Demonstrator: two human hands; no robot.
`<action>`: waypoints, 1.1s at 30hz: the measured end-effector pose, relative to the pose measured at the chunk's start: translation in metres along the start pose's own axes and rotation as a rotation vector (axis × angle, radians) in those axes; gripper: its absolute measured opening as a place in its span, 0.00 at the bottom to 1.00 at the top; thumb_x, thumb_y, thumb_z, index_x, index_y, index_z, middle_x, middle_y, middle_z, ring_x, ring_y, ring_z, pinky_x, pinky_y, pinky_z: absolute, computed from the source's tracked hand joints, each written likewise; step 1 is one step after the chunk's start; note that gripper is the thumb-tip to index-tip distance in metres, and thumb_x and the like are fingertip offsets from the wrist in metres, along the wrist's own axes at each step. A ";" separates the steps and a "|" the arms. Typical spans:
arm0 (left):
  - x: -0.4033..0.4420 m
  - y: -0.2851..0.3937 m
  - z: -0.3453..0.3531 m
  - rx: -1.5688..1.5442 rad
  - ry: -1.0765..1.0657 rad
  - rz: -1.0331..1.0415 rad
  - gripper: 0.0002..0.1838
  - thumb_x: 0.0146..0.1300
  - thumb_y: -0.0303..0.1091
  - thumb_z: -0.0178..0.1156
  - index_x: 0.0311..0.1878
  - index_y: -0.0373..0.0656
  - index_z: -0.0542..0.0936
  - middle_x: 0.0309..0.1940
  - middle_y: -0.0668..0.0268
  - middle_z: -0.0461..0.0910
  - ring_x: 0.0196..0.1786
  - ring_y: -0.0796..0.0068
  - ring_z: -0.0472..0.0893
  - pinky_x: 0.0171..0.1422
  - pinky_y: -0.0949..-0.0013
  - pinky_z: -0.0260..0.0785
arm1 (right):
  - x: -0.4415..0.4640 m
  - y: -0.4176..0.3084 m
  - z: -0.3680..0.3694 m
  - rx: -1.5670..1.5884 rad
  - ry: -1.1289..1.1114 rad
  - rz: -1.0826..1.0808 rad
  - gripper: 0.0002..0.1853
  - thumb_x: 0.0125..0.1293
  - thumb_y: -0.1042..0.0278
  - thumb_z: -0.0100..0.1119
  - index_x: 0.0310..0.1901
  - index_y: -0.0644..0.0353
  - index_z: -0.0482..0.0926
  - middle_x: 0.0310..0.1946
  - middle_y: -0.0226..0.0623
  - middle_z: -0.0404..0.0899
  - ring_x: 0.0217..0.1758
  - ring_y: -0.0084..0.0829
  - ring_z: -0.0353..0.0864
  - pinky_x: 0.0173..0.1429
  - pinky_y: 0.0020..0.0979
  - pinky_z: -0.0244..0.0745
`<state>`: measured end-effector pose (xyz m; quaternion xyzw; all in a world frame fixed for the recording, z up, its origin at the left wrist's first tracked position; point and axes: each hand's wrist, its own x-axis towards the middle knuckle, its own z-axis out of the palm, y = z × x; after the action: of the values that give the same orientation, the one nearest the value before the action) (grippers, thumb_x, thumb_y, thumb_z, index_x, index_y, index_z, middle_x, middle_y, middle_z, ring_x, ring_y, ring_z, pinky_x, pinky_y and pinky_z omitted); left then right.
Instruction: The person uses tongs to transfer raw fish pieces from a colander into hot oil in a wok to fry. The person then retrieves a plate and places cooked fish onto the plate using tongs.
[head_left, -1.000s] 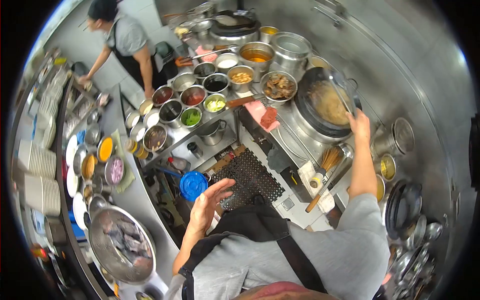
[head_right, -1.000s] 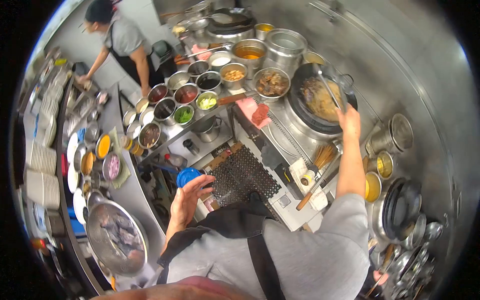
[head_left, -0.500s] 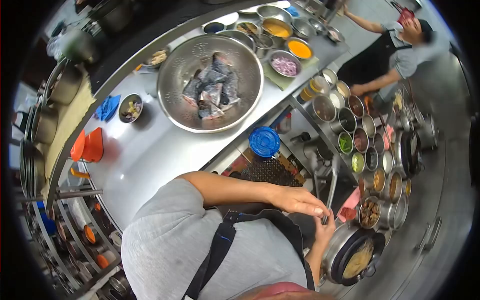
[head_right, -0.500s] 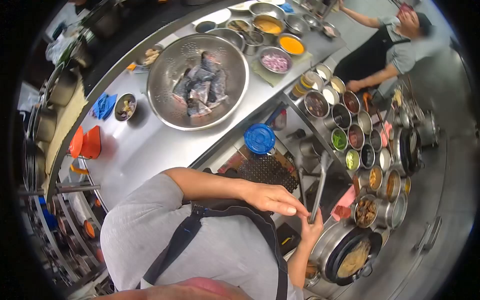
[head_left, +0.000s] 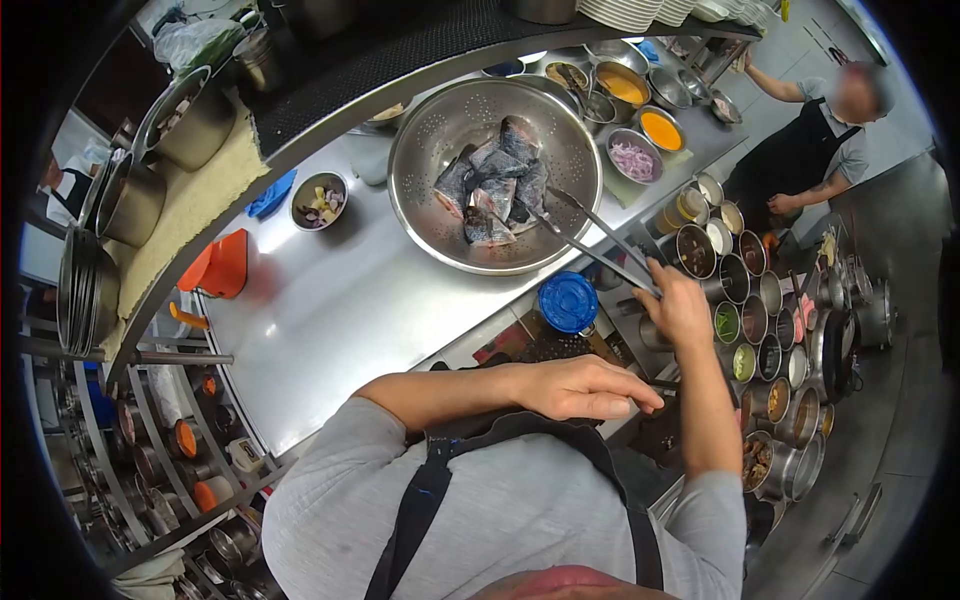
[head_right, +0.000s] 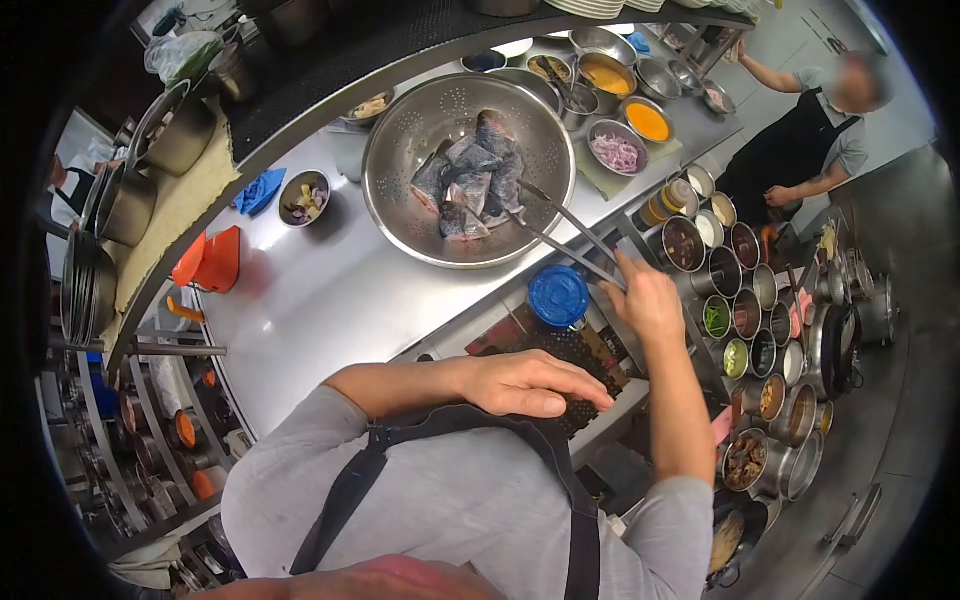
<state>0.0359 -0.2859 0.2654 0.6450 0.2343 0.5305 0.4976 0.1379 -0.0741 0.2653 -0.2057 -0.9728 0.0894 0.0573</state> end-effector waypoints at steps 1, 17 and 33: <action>-0.002 0.001 -0.001 0.020 0.022 0.017 0.27 0.74 0.43 0.45 0.66 0.31 0.69 0.61 0.47 0.73 0.66 0.51 0.73 0.70 0.56 0.62 | 0.010 0.001 -0.001 -0.026 -0.003 -0.053 0.23 0.59 0.58 0.67 0.52 0.63 0.77 0.36 0.52 0.81 0.40 0.53 0.82 0.44 0.48 0.76; -0.012 -0.007 -0.003 0.150 0.186 0.036 0.26 0.74 0.45 0.45 0.63 0.32 0.71 0.60 0.48 0.75 0.63 0.52 0.75 0.68 0.57 0.66 | 0.097 -0.035 0.038 0.158 -0.444 0.189 0.20 0.57 0.51 0.66 0.45 0.58 0.86 0.39 0.54 0.84 0.47 0.50 0.83 0.54 0.45 0.76; 0.005 -0.008 -0.004 0.088 0.093 -0.083 0.27 0.74 0.46 0.45 0.65 0.33 0.71 0.64 0.50 0.72 0.67 0.54 0.72 0.70 0.56 0.63 | 0.090 -0.048 0.063 0.160 -0.201 0.040 0.18 0.58 0.57 0.67 0.46 0.61 0.83 0.37 0.54 0.83 0.45 0.51 0.83 0.53 0.47 0.76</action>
<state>0.0357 -0.2765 0.2601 0.6306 0.3067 0.5279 0.4792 0.0277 -0.0900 0.2202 -0.2098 -0.9592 0.1879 -0.0259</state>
